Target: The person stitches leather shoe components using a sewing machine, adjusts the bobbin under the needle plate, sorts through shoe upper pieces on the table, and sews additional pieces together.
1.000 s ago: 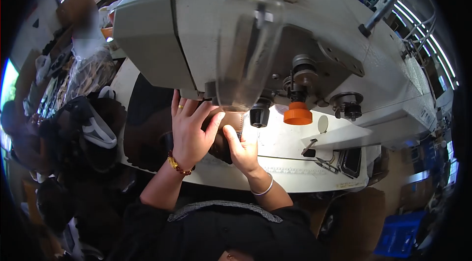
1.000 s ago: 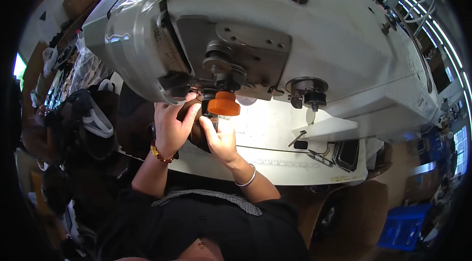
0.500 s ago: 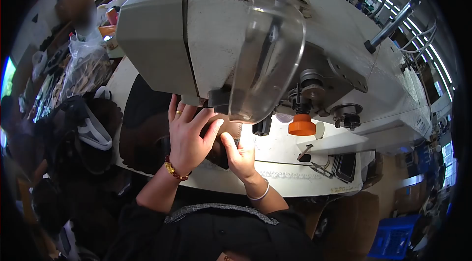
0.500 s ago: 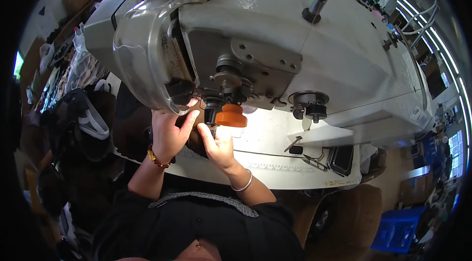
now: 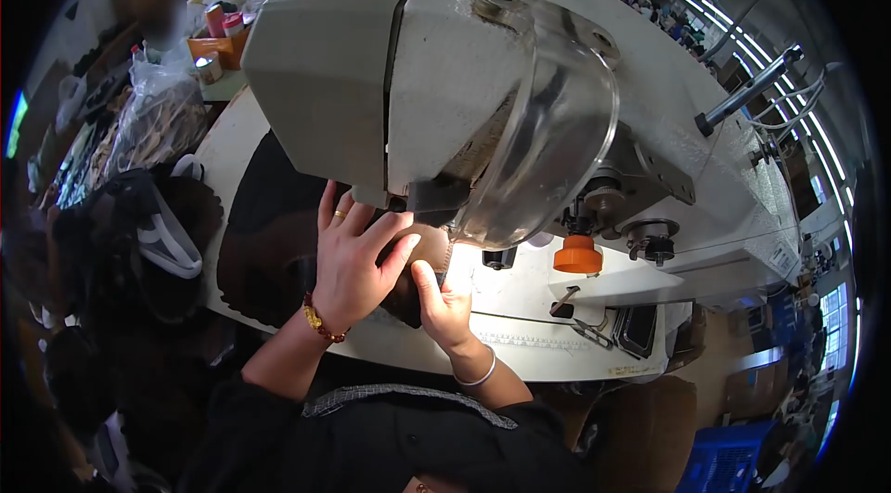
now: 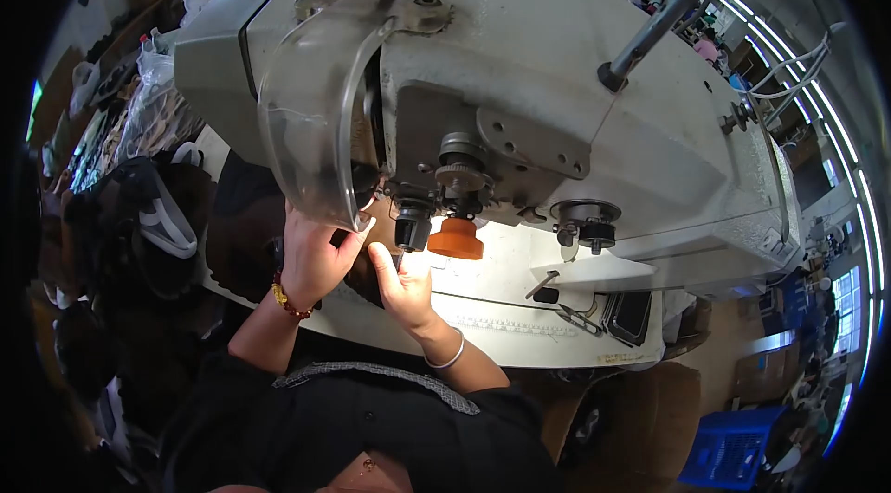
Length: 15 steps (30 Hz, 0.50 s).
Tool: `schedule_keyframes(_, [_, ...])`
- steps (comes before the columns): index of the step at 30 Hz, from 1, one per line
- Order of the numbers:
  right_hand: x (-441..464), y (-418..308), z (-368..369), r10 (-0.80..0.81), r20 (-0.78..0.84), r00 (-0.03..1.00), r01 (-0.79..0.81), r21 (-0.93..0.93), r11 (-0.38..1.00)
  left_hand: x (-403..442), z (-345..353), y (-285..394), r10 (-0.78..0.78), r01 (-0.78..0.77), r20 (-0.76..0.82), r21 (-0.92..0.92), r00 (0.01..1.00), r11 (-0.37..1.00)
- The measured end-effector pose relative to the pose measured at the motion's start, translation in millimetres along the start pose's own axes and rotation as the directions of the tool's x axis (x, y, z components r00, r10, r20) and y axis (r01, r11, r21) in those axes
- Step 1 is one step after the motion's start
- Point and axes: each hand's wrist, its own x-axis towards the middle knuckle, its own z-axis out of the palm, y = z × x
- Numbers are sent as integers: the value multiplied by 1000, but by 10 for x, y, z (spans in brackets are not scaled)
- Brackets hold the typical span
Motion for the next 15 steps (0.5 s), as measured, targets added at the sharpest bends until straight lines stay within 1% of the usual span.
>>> schedule_keyframes(1, [-9,-1,-6,15,28,999,-16,8,1000,-5,-3,-1,-7,7,4,-6,1000,1000])
schedule_keyframes(4, [36,-6,33,-20,-53,998,19,-11,1000,2,0,-11,10,-10,-34,-4,999,1000])
schedule_keyframes(6, [59,-56,38,-2,-48,999,3,27,1000,6,8,-3,11,-11,-41,0,999,1000])
schedule_keyframes(9, [80,-123,65,14,-82,997,-12,17,1000,10,8,-17,14,-14,-28,-3,1000,1000])
schedule_keyframes(15, [69,-105,39,58,-74,996,-59,-12,998,33,0,-29,31,-32,-35,-13,999,999])
